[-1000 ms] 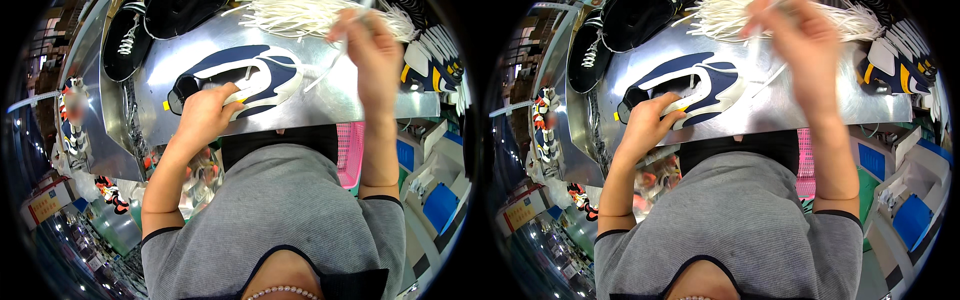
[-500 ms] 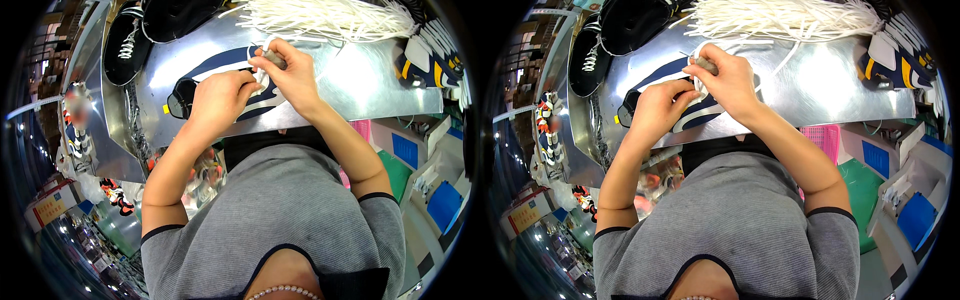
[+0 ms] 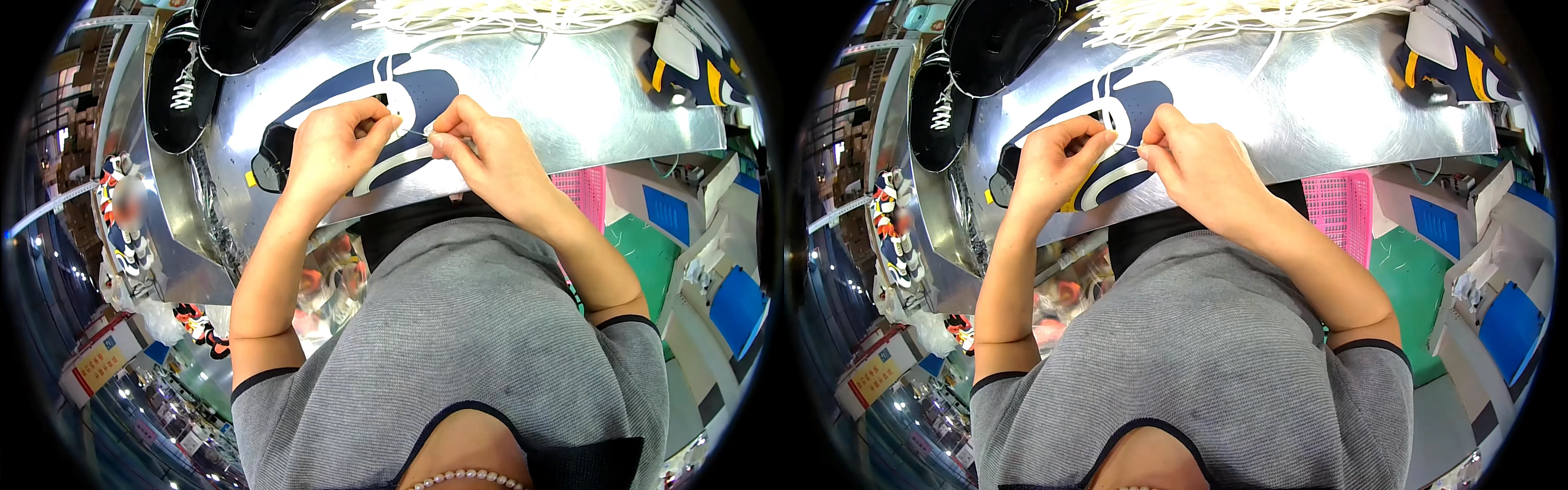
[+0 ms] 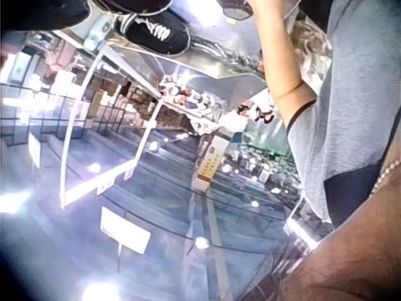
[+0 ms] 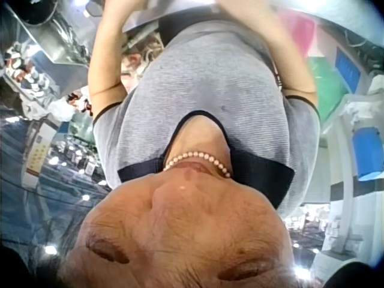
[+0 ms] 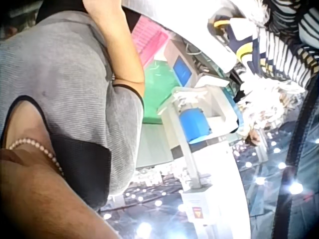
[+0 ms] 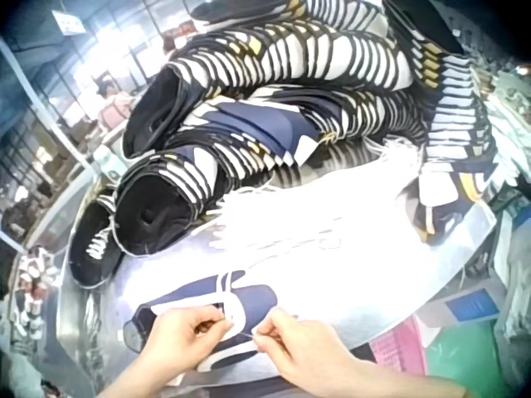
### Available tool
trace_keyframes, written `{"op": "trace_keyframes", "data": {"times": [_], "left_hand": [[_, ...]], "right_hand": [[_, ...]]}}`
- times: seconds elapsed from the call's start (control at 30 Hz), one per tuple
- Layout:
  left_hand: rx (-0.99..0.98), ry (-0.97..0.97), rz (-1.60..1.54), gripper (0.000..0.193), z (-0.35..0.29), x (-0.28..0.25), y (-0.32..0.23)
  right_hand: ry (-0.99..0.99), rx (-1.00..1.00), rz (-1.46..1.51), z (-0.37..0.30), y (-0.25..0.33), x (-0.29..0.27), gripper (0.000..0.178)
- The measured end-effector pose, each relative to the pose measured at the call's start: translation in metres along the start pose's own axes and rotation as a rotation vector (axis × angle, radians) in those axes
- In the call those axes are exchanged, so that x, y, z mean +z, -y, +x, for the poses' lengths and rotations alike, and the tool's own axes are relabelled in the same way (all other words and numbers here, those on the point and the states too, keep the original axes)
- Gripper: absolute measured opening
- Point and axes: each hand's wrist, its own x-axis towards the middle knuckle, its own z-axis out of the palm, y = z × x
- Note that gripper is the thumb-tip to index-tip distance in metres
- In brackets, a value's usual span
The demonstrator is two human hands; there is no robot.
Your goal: The person laces shoes by hand, threading white laces through the eyelets of shoe uppers and tying them, then placing the finished shoes onto a pile.
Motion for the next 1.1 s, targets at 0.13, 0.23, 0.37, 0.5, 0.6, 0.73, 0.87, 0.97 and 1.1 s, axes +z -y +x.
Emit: {"op": "trace_keyframes", "data": {"times": [0.13,0.23,0.37,0.5,0.6,0.73,0.87,0.97,1.1], "left_hand": [[-0.001,0.010,0.004,0.019,0.001,0.001,0.000],[0.085,0.025,-0.063,0.019,-0.001,0.000,0.001],[0.272,0.044,0.012,0.026,-0.009,-0.001,0.001],[0.381,-0.062,0.126,0.026,-0.011,0.015,-0.002],[0.379,-0.129,0.163,0.027,-0.015,0.014,0.002],[0.511,-0.298,0.416,0.032,-0.041,0.008,0.008],[0.855,-0.380,0.513,0.037,-0.056,0.005,0.013],[0.922,-0.401,0.453,0.034,-0.054,0.001,0.009],[0.672,-0.418,0.473,0.031,-0.056,-0.021,0.026]], "right_hand": [[0.026,0.018,-0.070,0.005,-0.007,0.003,0.015],[0.016,-0.028,-0.227,0.006,-0.005,0.002,0.016],[0.061,-0.115,-0.634,0.013,-0.002,0.014,0.023],[-0.060,-0.230,-0.788,0.022,-0.001,0.043,0.028],[-0.075,-0.243,-0.706,0.028,-0.009,0.040,0.028],[0.141,-0.075,-0.385,-0.006,0.018,-0.023,0.022],[-0.144,-0.429,-0.096,0.038,0.036,-0.062,0.033],[0.265,-0.205,-0.141,0.088,0.038,-0.064,0.035],[0.332,-0.049,-0.241,0.055,0.041,-0.085,0.030]]}}
